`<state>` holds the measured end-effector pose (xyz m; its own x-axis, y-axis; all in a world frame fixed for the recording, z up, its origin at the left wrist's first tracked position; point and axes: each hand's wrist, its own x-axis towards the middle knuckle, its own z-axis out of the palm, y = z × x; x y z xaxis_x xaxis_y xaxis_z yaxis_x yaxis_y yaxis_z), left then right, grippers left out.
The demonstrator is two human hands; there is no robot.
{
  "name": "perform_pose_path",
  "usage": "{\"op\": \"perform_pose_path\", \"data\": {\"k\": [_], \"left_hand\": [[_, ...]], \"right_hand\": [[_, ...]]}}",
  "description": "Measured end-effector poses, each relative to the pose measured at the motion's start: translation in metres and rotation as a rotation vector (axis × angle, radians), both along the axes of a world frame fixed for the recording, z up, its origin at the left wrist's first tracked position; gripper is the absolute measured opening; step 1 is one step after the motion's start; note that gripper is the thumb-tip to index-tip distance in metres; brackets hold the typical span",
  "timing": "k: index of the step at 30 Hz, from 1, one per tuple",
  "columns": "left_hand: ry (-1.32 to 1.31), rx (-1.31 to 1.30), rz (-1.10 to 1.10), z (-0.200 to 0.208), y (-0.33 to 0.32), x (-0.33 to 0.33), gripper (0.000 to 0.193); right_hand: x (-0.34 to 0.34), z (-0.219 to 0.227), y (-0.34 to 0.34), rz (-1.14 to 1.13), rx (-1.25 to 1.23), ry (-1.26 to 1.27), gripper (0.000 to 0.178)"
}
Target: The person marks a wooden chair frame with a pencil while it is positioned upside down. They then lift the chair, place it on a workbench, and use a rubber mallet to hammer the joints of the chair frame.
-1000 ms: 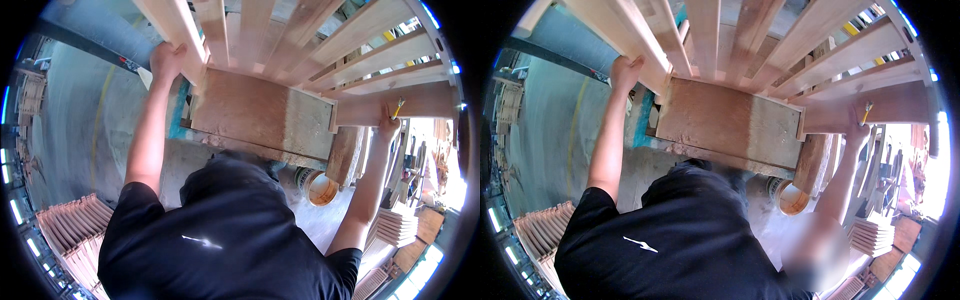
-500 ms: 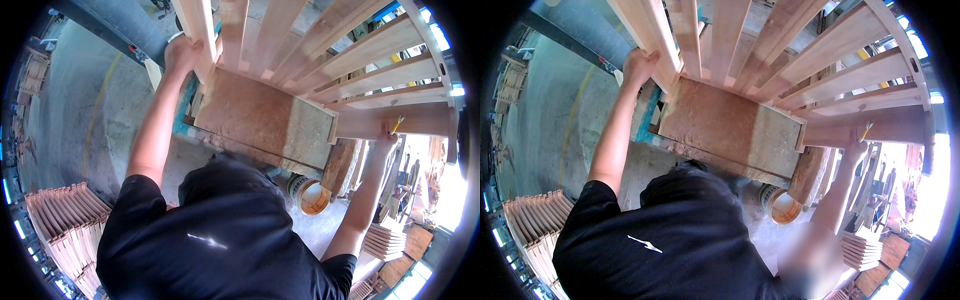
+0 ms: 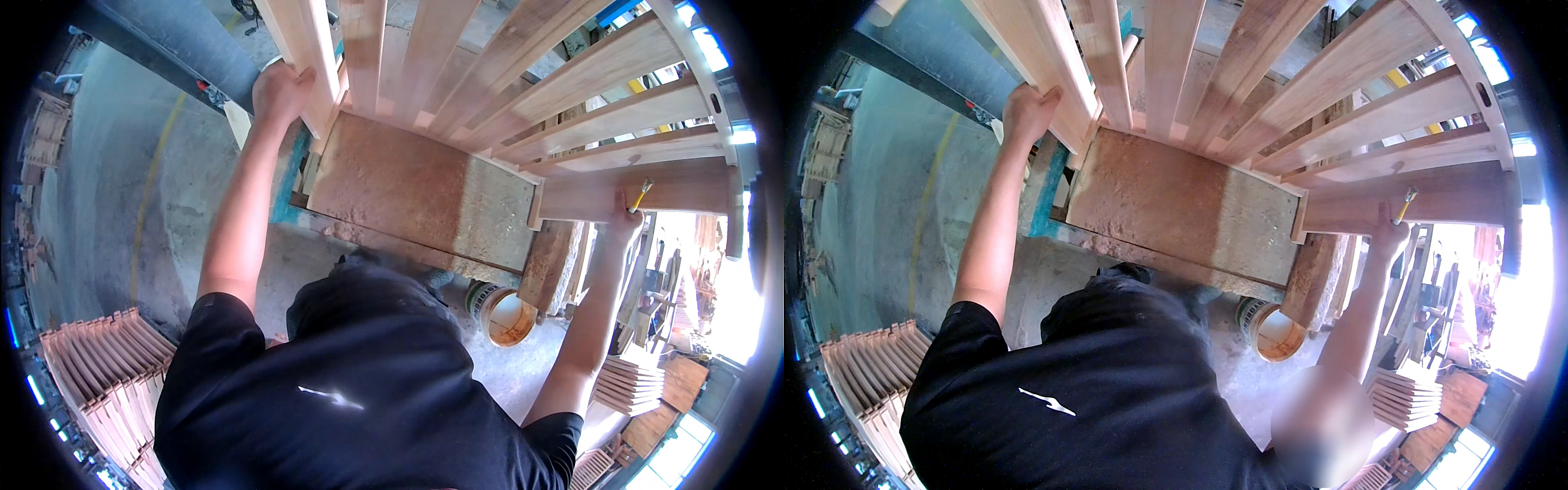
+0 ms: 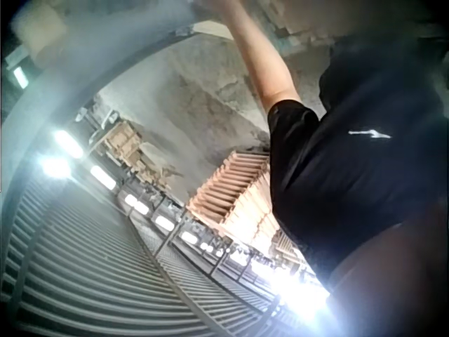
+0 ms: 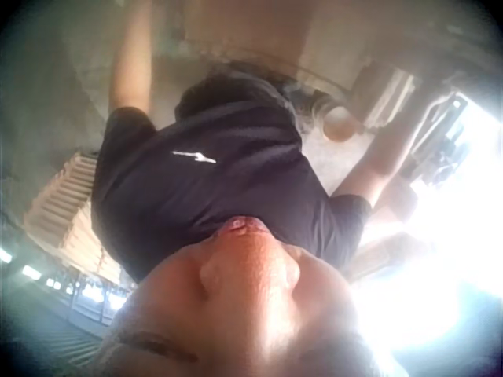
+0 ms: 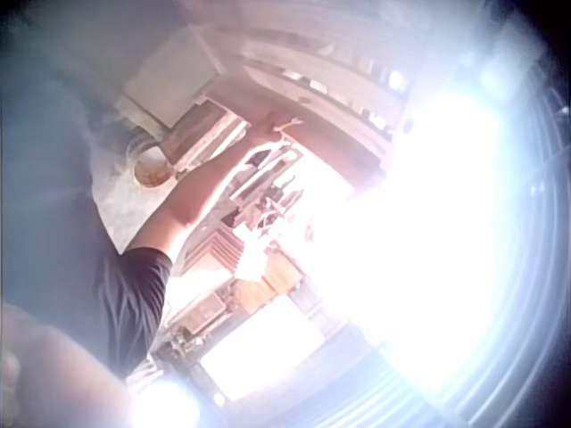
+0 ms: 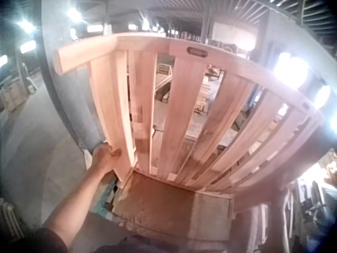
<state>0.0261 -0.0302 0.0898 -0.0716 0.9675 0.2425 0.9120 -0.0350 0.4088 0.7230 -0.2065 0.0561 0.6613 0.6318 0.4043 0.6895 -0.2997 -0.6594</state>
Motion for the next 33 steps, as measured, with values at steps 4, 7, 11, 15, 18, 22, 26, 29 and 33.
{"op": "perform_pose_path", "data": {"k": [4, 7, 11, 15, 18, 22, 26, 29, 33], "left_hand": [[0.072, 0.008, 0.01, -0.005, 0.003, -0.003, 0.047], [-0.007, 0.07, -0.009, -0.011, 0.004, -0.003, 0.048], [-0.033, 0.012, 0.0, -0.007, 0.002, -0.003, 0.047], [-0.065, 0.016, -0.003, -0.01, 0.005, -0.005, 0.047], [-0.07, 0.046, -0.011, -0.013, 0.005, -0.006, 0.047], [-0.02, 0.047, 0.0, -0.013, 0.005, -0.007, 0.047], [-0.03, 0.052, -0.004, -0.013, 0.006, -0.007, 0.047], [-0.025, 0.061, 0.009, -0.014, 0.006, -0.008, 0.049], [0.039, 0.086, -0.042, -0.009, 0.002, -0.006, 0.05]], "right_hand": [[-0.002, 0.001, 0.0, -0.039, -0.038, -0.019, 0.065], [0.0, 0.0, 0.0, -0.026, -0.027, -0.019, 0.065], [-0.015, 0.007, 0.001, 0.012, -0.003, 0.024, 0.065], [-0.023, 0.014, -0.001, -0.012, -0.011, 0.007, 0.065], [-0.032, 0.018, -0.002, -0.018, -0.016, 0.016, 0.065], [-0.037, 0.021, -0.002, -0.024, -0.022, 0.022, 0.067], [-0.029, 0.017, -0.002, -0.045, -0.059, -0.026, 0.069], [-0.02, 0.011, 0.0, -0.097, -0.083, 0.008, 0.07], [-0.017, 0.009, -0.001, -0.079, -0.062, 0.005, 0.068]]}}
